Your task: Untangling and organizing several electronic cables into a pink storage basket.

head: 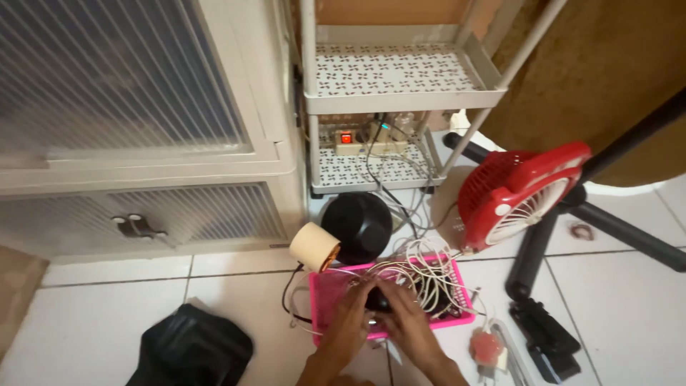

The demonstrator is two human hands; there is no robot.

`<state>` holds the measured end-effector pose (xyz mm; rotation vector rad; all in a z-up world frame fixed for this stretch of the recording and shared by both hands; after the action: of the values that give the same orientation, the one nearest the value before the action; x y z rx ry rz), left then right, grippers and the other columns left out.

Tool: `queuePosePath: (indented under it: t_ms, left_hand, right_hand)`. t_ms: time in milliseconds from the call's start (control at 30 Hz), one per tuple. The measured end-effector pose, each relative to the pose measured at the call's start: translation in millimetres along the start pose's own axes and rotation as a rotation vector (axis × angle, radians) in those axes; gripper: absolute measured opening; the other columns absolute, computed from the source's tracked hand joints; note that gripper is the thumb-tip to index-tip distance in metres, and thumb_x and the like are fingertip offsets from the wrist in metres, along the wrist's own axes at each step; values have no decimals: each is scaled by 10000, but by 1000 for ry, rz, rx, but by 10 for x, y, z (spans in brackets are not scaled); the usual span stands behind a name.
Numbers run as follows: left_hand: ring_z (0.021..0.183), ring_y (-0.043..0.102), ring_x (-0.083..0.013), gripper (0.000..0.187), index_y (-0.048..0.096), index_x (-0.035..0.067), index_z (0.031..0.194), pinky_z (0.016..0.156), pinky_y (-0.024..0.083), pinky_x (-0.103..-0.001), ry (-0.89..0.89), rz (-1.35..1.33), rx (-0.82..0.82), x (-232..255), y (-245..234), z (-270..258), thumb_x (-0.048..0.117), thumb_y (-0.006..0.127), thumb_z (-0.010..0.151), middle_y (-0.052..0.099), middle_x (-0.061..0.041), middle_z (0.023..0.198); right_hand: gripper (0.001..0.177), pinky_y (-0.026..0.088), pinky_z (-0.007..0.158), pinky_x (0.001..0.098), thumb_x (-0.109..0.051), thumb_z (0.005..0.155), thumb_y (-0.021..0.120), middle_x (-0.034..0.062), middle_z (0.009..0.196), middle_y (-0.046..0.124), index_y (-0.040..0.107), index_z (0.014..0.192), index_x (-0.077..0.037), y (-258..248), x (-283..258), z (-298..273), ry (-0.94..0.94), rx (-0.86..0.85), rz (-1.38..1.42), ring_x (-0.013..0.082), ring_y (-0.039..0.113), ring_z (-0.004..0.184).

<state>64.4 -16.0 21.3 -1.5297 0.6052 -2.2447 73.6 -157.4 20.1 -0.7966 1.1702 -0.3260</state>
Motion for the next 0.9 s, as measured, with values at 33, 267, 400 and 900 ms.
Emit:
queuePosePath:
  t_ms: [33, 267, 400, 900]
  left_hand:
    - [1308, 501, -440, 706, 472, 1, 1449, 1090, 409, -442, 24, -141, -12, 42, 63, -5, -126, 663, 781, 548, -236, 1411]
    - [1422, 362, -456, 593, 492, 64, 1428, 1107, 300, -526, -62, 243, -436, -4, 672, -245, 297, 728, 936, 461, -255, 1463]
    - [1341, 465, -381, 342, 554, 110, 1347, 1104, 347, -583, 38, 368, -639, -184, 1182, -477, 145, 511, 1010, 510, -176, 1422]
    - [1366, 455, -392, 463, 547, 116, 1435, 1097, 314, -631, 367, 431, -663, 292, 1858, -135, 119, 549, 972, 547, -161, 1423]
  right_hand:
    - [776, 476, 1055, 419, 17, 763, 786, 127, 1423, 573, 490, 1472, -92, -130, 12, -90, -68, 54, 11, 339, 559, 1265]
    - [679, 470, 1031, 428, -42, 731, 818, 129, 1321, 602, 591, 1365, -124, -871, 507, -772, 168, 599, -247, 331, 570, 1214]
    - [618, 474, 969, 457, -55, 741, 800, 147, 1320, 596, 627, 1326, -147, -1145, 687, -1002, 280, 720, -345, 362, 539, 1194]
    - [594, 497, 1049, 525, -311, 640, 814, 192, 1304, 587, 753, 1219, -190, -1230, 1397, -2041, 620, 962, -772, 413, 475, 1242]
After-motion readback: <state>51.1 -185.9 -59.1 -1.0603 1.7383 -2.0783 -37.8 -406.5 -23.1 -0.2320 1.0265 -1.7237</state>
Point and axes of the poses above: each hand's wrist, its own z-axis towards the middle knuckle, its own y-axis out of the palm, x = y × z, the point moved 7 cm from there along z, towards the middle knuckle
